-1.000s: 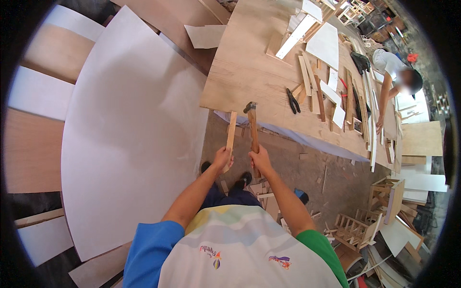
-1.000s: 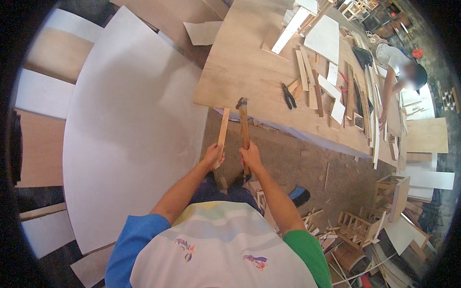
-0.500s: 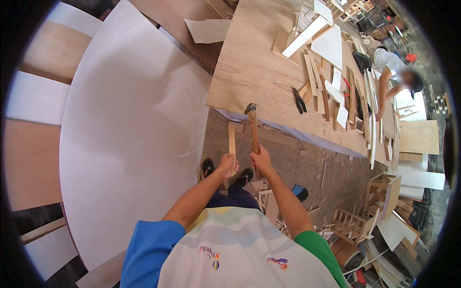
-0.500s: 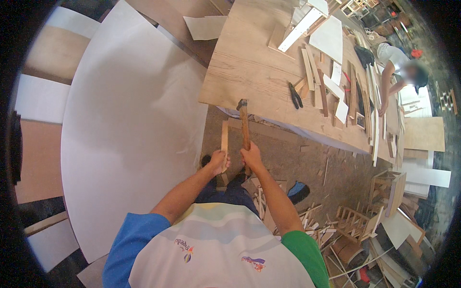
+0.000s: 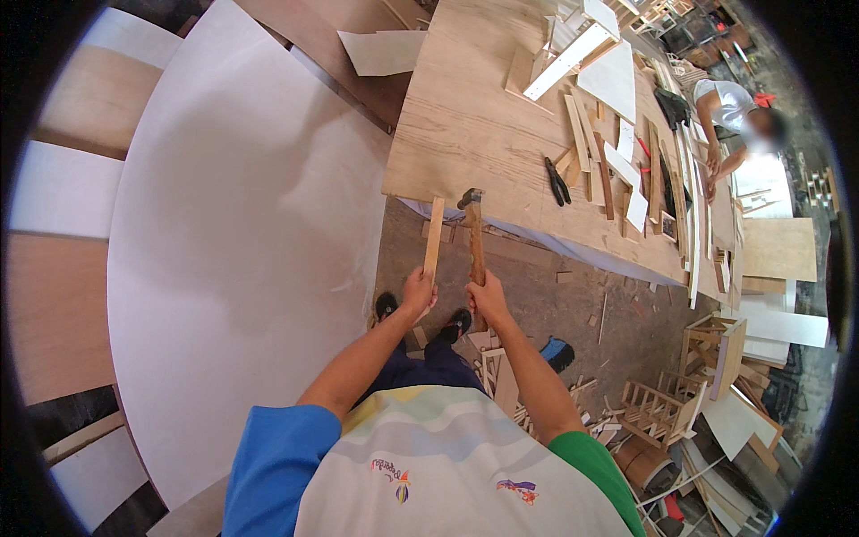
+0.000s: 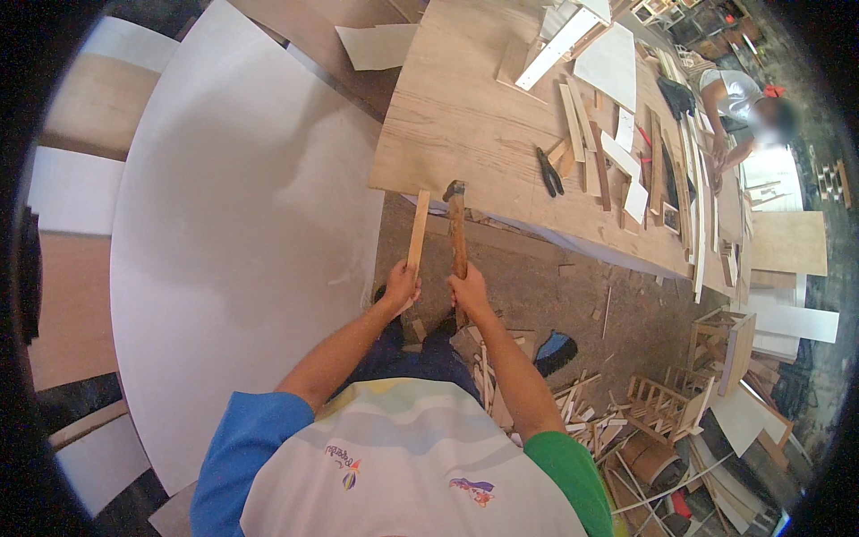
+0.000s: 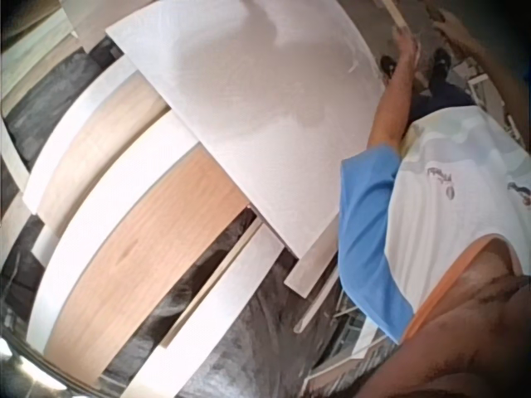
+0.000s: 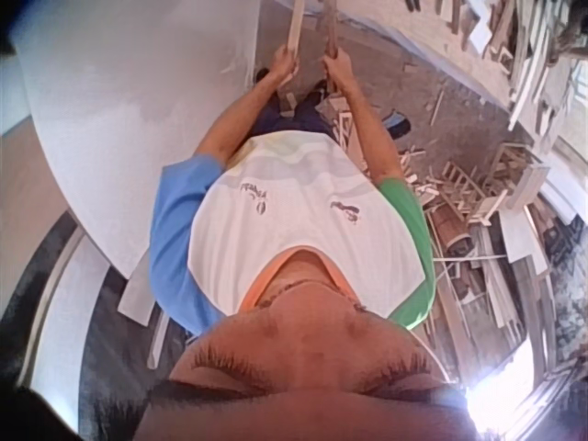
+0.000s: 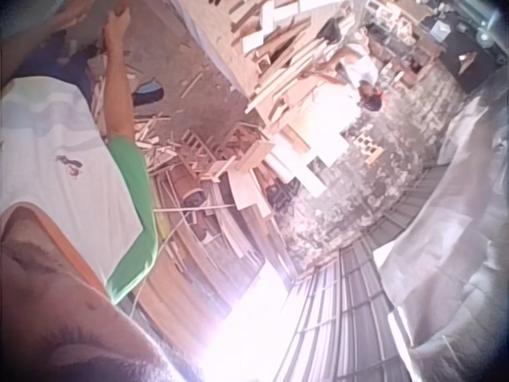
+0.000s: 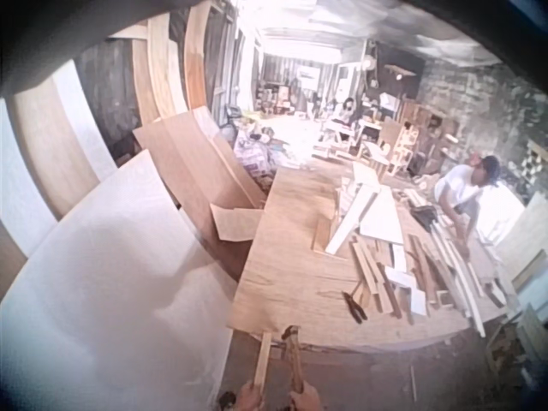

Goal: The person assembles a small wooden structure by hammering a thin piece of wood into another and using pliers to pull out or adjust small fasteners.

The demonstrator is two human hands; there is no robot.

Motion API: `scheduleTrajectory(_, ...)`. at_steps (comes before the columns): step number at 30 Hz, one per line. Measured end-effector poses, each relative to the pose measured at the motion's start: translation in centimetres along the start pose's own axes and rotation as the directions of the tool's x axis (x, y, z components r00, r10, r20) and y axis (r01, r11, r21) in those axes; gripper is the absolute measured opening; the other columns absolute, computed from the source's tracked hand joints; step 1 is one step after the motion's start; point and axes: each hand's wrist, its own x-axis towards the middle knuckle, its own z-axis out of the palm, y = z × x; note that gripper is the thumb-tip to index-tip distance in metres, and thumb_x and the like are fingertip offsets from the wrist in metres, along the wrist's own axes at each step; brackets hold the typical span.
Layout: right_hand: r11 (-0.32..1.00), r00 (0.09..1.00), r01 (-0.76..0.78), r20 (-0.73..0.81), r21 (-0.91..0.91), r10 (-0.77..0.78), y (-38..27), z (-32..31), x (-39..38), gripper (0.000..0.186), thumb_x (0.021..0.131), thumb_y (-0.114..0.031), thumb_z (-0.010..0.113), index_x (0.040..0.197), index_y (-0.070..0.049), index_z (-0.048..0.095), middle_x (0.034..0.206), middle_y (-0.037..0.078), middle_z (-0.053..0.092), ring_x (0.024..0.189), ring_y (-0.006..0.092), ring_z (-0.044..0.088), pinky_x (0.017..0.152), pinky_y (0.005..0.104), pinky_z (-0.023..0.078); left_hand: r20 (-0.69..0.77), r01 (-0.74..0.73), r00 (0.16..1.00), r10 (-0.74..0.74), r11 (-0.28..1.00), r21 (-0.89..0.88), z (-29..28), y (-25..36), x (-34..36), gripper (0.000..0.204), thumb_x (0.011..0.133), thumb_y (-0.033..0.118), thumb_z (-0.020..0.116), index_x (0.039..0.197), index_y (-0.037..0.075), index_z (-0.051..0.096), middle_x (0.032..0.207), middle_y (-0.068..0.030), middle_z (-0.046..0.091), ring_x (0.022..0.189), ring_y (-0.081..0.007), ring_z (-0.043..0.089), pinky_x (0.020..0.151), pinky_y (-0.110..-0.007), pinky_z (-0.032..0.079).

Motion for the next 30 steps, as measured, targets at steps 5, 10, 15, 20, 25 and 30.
scheduleTrajectory(5, 0.999, 0.999, 0.034, 0.029, 0.009, -0.034, -0.1, 0.4, 0.0, 0.026, 0.081, -0.003, 0.055, 0.106, 0.005, 0.050, 0.060, 0.004, 0.050, 0.045, 0.0123, 0.048, 0.041, 0.0285, 0.040, -0.007, 0.021, 1.000, -0.021, 1.000, 0.000, 0.1, 1.0, -1.0, 0.018, 0.100, 0.024, 0.042, 0.099, 0.007, 0.048, 0.067, -0.0050, 0.049, 0.048, -0.0119, 0.046, 0.038, -0.027, 0.036)
scheduleTrajectory(10, 0.998, 0.999, 0.051, 0.018, -0.027, -0.051, -0.2, 1.4, 0.5, 0.025, 0.081, -0.003, 0.055, 0.104, 0.004, 0.050, 0.059, 0.004, 0.049, 0.044, 0.0131, 0.049, 0.041, 0.0291, 0.040, 0.005, 0.043, 0.999, -0.043, 0.998, 0.041, -0.1, 1.0, -1.0, 0.021, 0.101, 0.024, 0.041, 0.107, 0.004, 0.047, 0.073, -0.0063, 0.047, 0.051, -0.0129, 0.044, 0.038, -0.027, 0.036)
scheduleTrajectory(15, 0.999, 0.998, 0.044, 0.036, -0.028, -0.043, 0.1, 2.1, 1.0, 0.024, 0.080, -0.003, 0.056, 0.103, 0.003, 0.050, 0.059, 0.005, 0.049, 0.043, 0.0134, 0.049, 0.040, 0.0294, 0.041, 0.000, 0.026, 1.000, -0.026, 0.999, 0.032, -0.8, 0.3, -0.1, 0.018, 0.100, 0.023, 0.042, 0.098, 0.005, 0.047, 0.065, -0.0052, 0.048, 0.045, -0.0130, 0.044, 0.036, -0.028, 0.035)
scheduleTrajectory(20, 0.994, 0.995, 0.095, -0.008, 0.047, -0.095, -0.2, 2.6, 0.8, 0.024, 0.080, -0.002, 0.056, 0.103, 0.002, 0.051, 0.059, 0.005, 0.050, 0.043, 0.0133, 0.049, 0.040, 0.0293, 0.041, 0.016, 0.028, 0.999, -0.028, 1.000, 0.000, -0.9, 0.4, -0.3, 0.019, 0.100, 0.023, 0.042, 0.100, 0.005, 0.048, 0.064, -0.0056, 0.049, 0.043, -0.0135, 0.044, 0.036, -0.028, 0.035)
scheduleTrajectory(25, 0.996, 0.995, 0.091, -0.043, -0.007, -0.092, 1.1, 3.0, 1.5, 0.023, 0.080, -0.002, 0.054, 0.103, 0.002, 0.051, 0.059, 0.005, 0.050, 0.042, 0.0134, 0.049, 0.039, 0.0296, 0.040, 0.003, 0.041, 0.999, -0.041, 0.996, 0.084, -0.5, 1.0, -0.5, 0.021, 0.100, 0.025, 0.043, 0.103, 0.004, 0.049, 0.066, -0.0059, 0.049, 0.045, -0.0137, 0.045, 0.036, -0.028, 0.035)
scheduleTrajectory(30, 0.994, 0.994, 0.102, -0.044, 0.032, -0.100, 0.0, 3.1, 1.3, 0.021, 0.081, -0.003, 0.054, 0.101, 0.001, 0.050, 0.060, 0.005, 0.050, 0.043, 0.0135, 0.049, 0.039, 0.0298, 0.040, 0.014, 0.032, 0.999, -0.033, 0.999, 0.040, -1.2, 0.5, 0.0, 0.020, 0.099, 0.023, 0.043, 0.101, 0.004, 0.049, 0.066, -0.0066, 0.050, 0.043, -0.0142, 0.044, 0.035, -0.029, 0.035)
